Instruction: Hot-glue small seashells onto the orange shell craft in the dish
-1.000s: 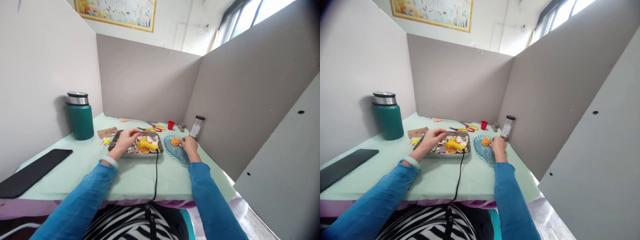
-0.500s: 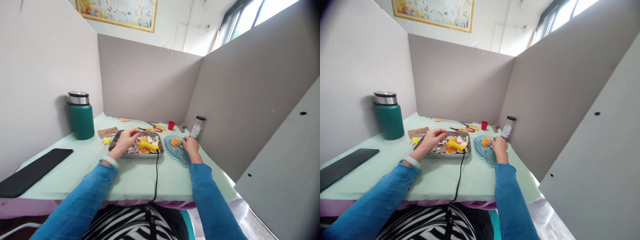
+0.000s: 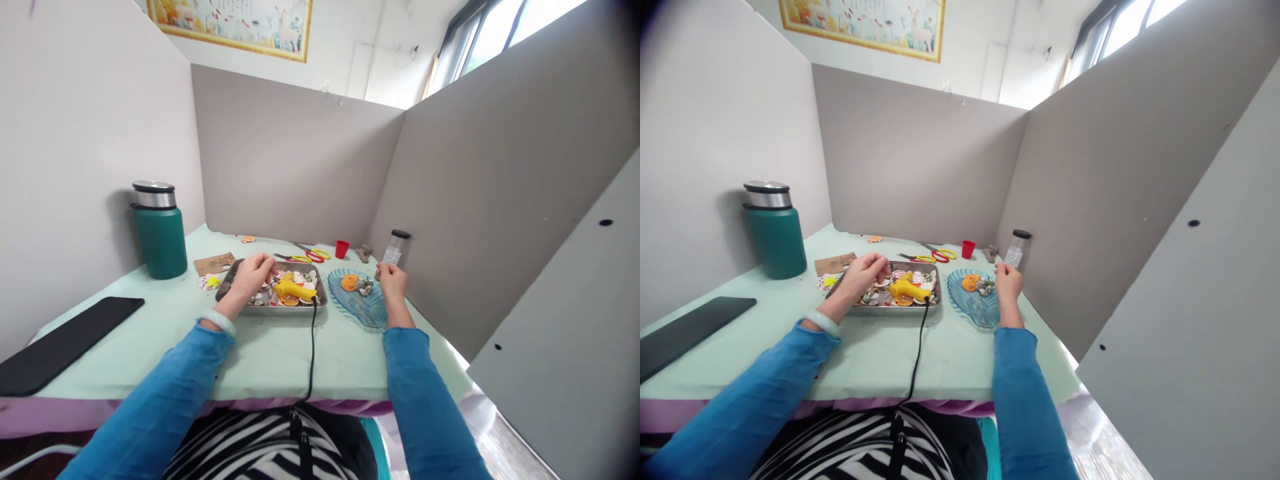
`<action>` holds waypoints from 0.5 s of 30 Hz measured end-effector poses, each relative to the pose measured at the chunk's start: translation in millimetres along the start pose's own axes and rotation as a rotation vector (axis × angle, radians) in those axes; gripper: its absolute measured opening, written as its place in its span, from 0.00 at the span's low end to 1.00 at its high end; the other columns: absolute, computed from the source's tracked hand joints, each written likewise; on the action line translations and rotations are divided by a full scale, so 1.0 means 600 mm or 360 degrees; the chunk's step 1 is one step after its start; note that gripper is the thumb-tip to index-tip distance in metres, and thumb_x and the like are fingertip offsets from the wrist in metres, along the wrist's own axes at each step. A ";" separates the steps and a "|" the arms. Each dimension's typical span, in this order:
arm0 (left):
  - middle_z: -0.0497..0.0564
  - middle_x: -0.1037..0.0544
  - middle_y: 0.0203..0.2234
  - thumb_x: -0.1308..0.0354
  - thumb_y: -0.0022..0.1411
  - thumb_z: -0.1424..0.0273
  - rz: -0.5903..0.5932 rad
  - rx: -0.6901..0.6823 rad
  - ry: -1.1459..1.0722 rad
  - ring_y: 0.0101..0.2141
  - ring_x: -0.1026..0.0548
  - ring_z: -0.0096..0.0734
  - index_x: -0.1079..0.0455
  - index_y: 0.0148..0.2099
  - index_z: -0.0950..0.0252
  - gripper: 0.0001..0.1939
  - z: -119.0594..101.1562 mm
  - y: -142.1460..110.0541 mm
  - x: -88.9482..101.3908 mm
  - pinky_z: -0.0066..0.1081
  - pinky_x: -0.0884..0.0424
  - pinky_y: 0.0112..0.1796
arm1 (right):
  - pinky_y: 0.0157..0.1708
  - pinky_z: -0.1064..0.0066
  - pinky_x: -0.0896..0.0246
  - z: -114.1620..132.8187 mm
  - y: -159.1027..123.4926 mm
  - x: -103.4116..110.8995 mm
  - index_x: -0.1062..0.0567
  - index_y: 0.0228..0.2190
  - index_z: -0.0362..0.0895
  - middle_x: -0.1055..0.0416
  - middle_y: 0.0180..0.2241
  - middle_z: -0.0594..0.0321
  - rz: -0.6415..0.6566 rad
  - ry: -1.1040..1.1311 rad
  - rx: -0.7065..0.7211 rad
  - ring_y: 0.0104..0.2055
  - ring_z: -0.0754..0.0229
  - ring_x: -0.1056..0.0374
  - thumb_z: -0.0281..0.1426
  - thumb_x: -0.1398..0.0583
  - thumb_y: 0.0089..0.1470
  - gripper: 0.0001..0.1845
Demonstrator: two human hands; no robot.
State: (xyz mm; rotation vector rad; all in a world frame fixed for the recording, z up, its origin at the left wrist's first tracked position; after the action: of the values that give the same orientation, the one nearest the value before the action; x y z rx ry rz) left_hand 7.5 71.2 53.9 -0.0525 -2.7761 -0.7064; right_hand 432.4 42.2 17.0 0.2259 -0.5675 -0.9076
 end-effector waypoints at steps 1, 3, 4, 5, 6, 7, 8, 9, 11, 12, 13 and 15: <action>0.47 0.27 0.18 0.47 0.56 0.64 -0.0003 0.0030 -0.0064 0.19 0.32 0.26 0.32 0.26 0.64 0.11 0.002 0.000 0.001 0.26 0.38 0.24 | 0.34 0.71 0.38 0.007 -0.004 -0.006 0.19 0.37 0.39 0.21 0.34 0.53 0.0026 0.0065 0.0033 0.37 0.54 0.27 0.40 0.47 0.54 0.22; 0.48 0.28 0.18 0.50 0.56 0.66 -0.0030 0.0095 -0.0223 0.18 0.32 0.26 0.36 0.23 0.64 0.12 0.006 0.001 0.003 0.27 0.38 0.23 | 0.33 0.70 0.38 0.038 -0.023 -0.021 0.19 0.36 0.39 0.22 0.32 0.54 0.0130 0.0187 0.0152 0.35 0.55 0.28 0.42 0.47 0.54 0.23; 0.48 0.29 0.16 0.51 0.56 0.66 -0.0059 0.0120 -0.0301 0.18 0.33 0.26 0.37 0.21 0.63 0.13 0.008 0.002 0.006 0.27 0.38 0.23 | 0.33 0.70 0.38 0.060 -0.038 -0.032 0.19 0.35 0.39 0.22 0.31 0.55 0.0217 0.0264 0.0232 0.34 0.55 0.29 0.44 0.45 0.53 0.23; 0.48 0.30 0.15 0.51 0.56 0.65 -0.0087 0.0146 -0.0375 0.17 0.34 0.26 0.39 0.21 0.63 0.13 0.011 0.003 0.009 0.27 0.38 0.22 | 0.32 0.70 0.38 0.086 -0.057 -0.046 0.20 0.35 0.39 0.23 0.30 0.56 0.0340 0.0351 0.0313 0.32 0.56 0.30 0.45 0.43 0.52 0.23; 0.47 0.31 0.15 0.51 0.55 0.65 -0.0111 0.0173 -0.0433 0.16 0.35 0.25 0.40 0.20 0.62 0.13 0.014 0.004 0.011 0.27 0.38 0.21 | 0.31 0.70 0.39 0.113 -0.082 -0.064 0.20 0.35 0.39 0.24 0.29 0.57 0.0511 0.0445 0.0386 0.31 0.57 0.31 0.46 0.43 0.52 0.23; 0.47 0.31 0.14 0.50 0.54 0.64 -0.0142 0.0207 -0.0475 0.15 0.36 0.25 0.40 0.21 0.62 0.13 0.019 0.005 0.013 0.27 0.39 0.20 | 0.29 0.70 0.39 0.141 -0.109 -0.080 0.20 0.35 0.40 0.24 0.29 0.58 0.0680 0.0541 0.0453 0.29 0.58 0.32 0.47 0.43 0.52 0.24; 0.47 0.31 0.15 0.49 0.54 0.64 -0.0172 0.0244 -0.0501 0.15 0.36 0.24 0.39 0.21 0.63 0.12 0.024 0.005 0.016 0.27 0.39 0.20 | 0.29 0.70 0.39 0.170 -0.138 -0.094 0.20 0.35 0.41 0.24 0.30 0.59 0.0829 0.0599 0.0540 0.29 0.59 0.33 0.47 0.43 0.53 0.23; 0.47 0.31 0.15 0.48 0.53 0.64 -0.0204 0.0268 -0.0511 0.15 0.36 0.23 0.38 0.22 0.63 0.11 0.028 0.006 0.019 0.27 0.40 0.20 | 0.30 0.70 0.39 0.199 -0.167 -0.105 0.20 0.34 0.42 0.24 0.31 0.60 0.0949 0.0613 0.0654 0.30 0.60 0.32 0.46 0.42 0.54 0.21; 0.47 0.29 0.17 0.46 0.52 0.64 -0.0259 0.0280 -0.0510 0.15 0.36 0.22 0.35 0.24 0.65 0.11 0.034 0.007 0.026 0.26 0.40 0.20 | 0.33 0.70 0.40 0.245 -0.218 -0.121 0.20 0.31 0.43 0.24 0.31 0.61 0.1079 0.0484 0.0886 0.33 0.60 0.32 0.44 0.42 0.55 0.17; 0.47 0.29 0.17 0.45 0.52 0.63 -0.0278 0.0276 -0.0504 0.16 0.36 0.22 0.34 0.25 0.66 0.11 0.035 0.008 0.030 0.26 0.39 0.20 | 0.34 0.70 0.40 0.263 -0.240 -0.130 0.21 0.31 0.44 0.24 0.32 0.61 0.1124 0.0367 0.1001 0.34 0.60 0.32 0.42 0.42 0.56 0.16; 0.48 0.28 0.18 0.44 0.51 0.63 -0.0290 0.0267 -0.0496 0.16 0.36 0.22 0.33 0.26 0.66 0.11 0.037 0.008 0.032 0.26 0.39 0.20 | 0.34 0.70 0.41 0.276 -0.261 -0.141 0.20 0.32 0.45 0.25 0.32 0.61 0.1163 0.0201 0.1118 0.33 0.60 0.32 0.42 0.40 0.55 0.14; 0.48 0.28 0.20 0.42 0.49 0.63 -0.0308 0.0249 -0.0478 0.17 0.36 0.21 0.32 0.26 0.67 0.11 0.039 0.010 0.036 0.25 0.40 0.20 | 0.33 0.69 0.43 0.288 -0.287 -0.160 0.20 0.34 0.46 0.25 0.33 0.60 0.1168 -0.0200 0.1283 0.34 0.58 0.32 0.44 0.36 0.51 0.15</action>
State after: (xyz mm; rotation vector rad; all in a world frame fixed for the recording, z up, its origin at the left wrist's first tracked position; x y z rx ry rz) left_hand -18.9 86.6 42.7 0.1558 -3.1482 -0.5622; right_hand 173.8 22.9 53.5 0.6361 -1.0298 0.0566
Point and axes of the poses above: each hand's wrist, its own y-axis towards the middle knuckle, its own x-axis out of the back of the hand, z = x × y, the point moved 10 cm from there along y, towards the middle knuckle
